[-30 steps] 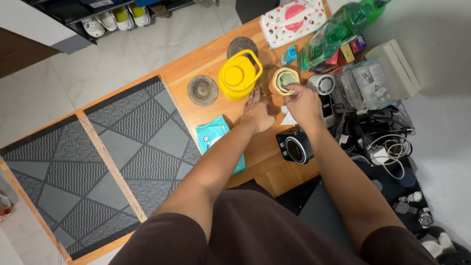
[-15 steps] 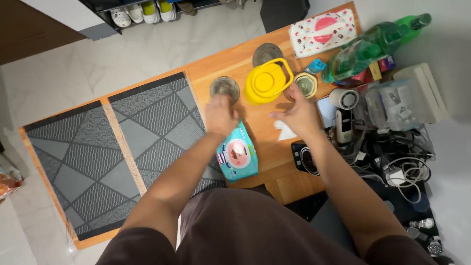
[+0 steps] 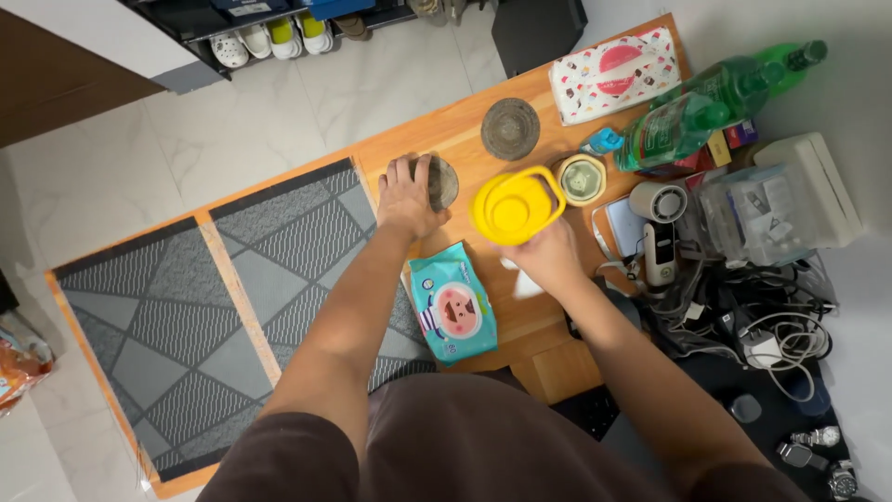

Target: Cleaning placemats and desk items with wet wipes.

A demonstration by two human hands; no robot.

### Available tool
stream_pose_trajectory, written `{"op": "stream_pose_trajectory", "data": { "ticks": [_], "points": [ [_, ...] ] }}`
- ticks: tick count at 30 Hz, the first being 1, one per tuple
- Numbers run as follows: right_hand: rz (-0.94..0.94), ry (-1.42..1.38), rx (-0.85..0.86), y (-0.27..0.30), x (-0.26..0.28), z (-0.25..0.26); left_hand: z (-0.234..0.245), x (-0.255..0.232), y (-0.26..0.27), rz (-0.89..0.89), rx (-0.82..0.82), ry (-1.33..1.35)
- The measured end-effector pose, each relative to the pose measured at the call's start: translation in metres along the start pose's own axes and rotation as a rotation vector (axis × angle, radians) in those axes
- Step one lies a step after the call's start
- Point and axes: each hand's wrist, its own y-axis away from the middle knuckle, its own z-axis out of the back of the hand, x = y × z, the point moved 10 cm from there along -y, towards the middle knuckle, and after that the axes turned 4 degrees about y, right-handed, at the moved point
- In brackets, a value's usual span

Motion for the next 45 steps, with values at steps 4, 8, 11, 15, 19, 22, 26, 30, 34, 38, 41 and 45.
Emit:
{"op": "stream_pose_trajectory", "data": {
  "ticks": [4,8,11,15,19,22,26,30,34,38,41,45],
  "points": [
    [0.065,0.094,0.072,0.001,-0.039,0.018,0.017,-0.023,-0.032,-0.117,-0.185,0.147],
    [-0.339,-0.006,0.07,-0.008,-0.095,0.042,0.027,-0.076,-0.067,-0.286,-0.241,0.21],
    [-0.326,-0.106,0.008,-0.019,-0.101,0.045,0.022,-0.108,-0.087,-0.272,-0.083,0.134],
    [-0.306,-0.042,-0.076,-0.022,-0.091,0.051,0.009,-0.113,-0.104,-0.207,0.016,0.206],
    [-0.336,0.028,0.134,0.012,-0.134,0.018,-0.024,-0.101,-0.134,-0.198,-0.07,0.176],
    [-0.384,0.271,0.628,0.056,-0.092,-0.037,-0.013,-0.106,-0.124,-0.125,-0.012,0.136],
    [-0.372,0.538,0.915,0.098,-0.04,-0.098,-0.04,-0.071,-0.155,-0.041,-0.132,0.461],
    [-0.42,0.459,0.942,0.12,-0.061,-0.139,-0.054,-0.009,-0.14,0.023,-0.191,0.631],
    [-0.328,0.365,0.902,0.129,-0.068,-0.16,-0.047,0.076,-0.053,0.205,-0.246,1.28],
    [-0.22,0.233,0.829,0.112,-0.014,-0.154,-0.051,0.144,0.046,0.371,-0.138,1.91],
    [-0.122,0.247,0.836,0.093,0.057,-0.123,-0.014,0.17,0.09,0.373,-0.18,2.032],
    [-0.251,-0.342,0.845,0.064,0.095,-0.056,0.035,0.168,0.092,0.332,-0.269,2.105]
  ]
}}
